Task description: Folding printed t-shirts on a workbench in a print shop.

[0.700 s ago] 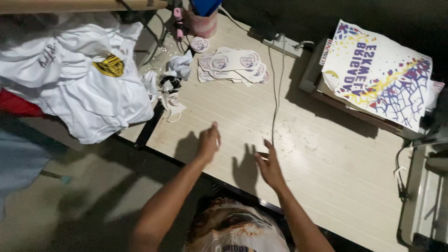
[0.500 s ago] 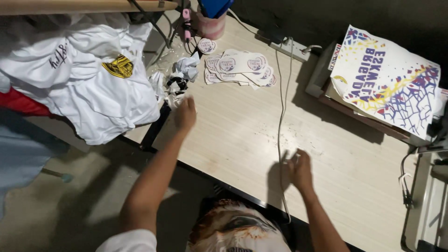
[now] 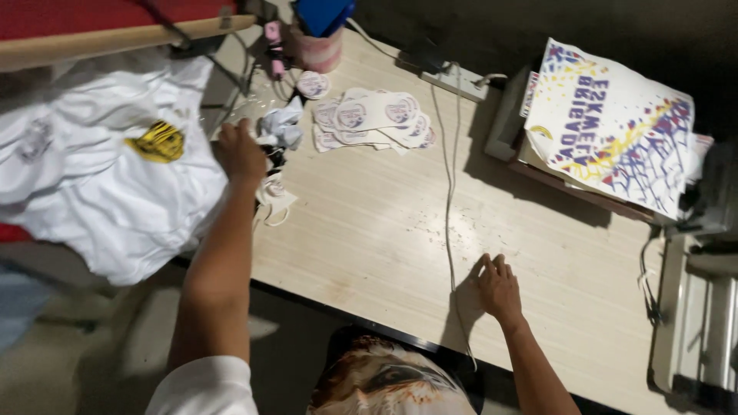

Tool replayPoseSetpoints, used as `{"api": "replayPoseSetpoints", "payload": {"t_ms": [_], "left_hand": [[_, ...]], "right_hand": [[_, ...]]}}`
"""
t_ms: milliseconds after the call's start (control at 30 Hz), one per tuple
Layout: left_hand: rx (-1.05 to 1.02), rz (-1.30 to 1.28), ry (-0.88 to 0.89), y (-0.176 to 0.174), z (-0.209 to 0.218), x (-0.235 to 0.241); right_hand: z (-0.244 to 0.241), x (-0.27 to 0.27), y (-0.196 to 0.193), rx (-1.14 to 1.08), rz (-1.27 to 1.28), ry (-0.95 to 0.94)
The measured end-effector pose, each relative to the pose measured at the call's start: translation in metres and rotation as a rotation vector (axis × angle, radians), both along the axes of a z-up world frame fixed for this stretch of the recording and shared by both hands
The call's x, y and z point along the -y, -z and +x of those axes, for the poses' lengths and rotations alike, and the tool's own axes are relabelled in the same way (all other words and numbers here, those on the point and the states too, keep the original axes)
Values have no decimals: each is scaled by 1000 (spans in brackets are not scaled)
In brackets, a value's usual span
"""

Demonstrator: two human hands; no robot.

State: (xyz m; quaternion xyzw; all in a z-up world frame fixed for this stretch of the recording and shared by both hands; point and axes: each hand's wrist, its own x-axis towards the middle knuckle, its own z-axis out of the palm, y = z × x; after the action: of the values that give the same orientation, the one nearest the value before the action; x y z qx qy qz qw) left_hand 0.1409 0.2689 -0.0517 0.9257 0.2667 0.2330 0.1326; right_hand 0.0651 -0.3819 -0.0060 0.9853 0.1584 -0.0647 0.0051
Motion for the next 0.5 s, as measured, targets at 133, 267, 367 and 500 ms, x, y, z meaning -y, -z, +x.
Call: {"api": "replayPoseSetpoints", "payload": {"t_ms": [133, 267, 367, 500], "left_hand": [[3, 29, 56, 37, 8, -31], [-14, -52, 90, -1, -4, -18], [-13, -46, 105, -11, -5, -9], [114, 4, 207, -3, -11, 8]], "right_hand": [[5, 11, 12, -49, 8, 53], [1, 0, -2, -92, -1, 82], [2, 7, 10, -79, -27, 98], [2, -14, -15, -201, -56, 167]]}}
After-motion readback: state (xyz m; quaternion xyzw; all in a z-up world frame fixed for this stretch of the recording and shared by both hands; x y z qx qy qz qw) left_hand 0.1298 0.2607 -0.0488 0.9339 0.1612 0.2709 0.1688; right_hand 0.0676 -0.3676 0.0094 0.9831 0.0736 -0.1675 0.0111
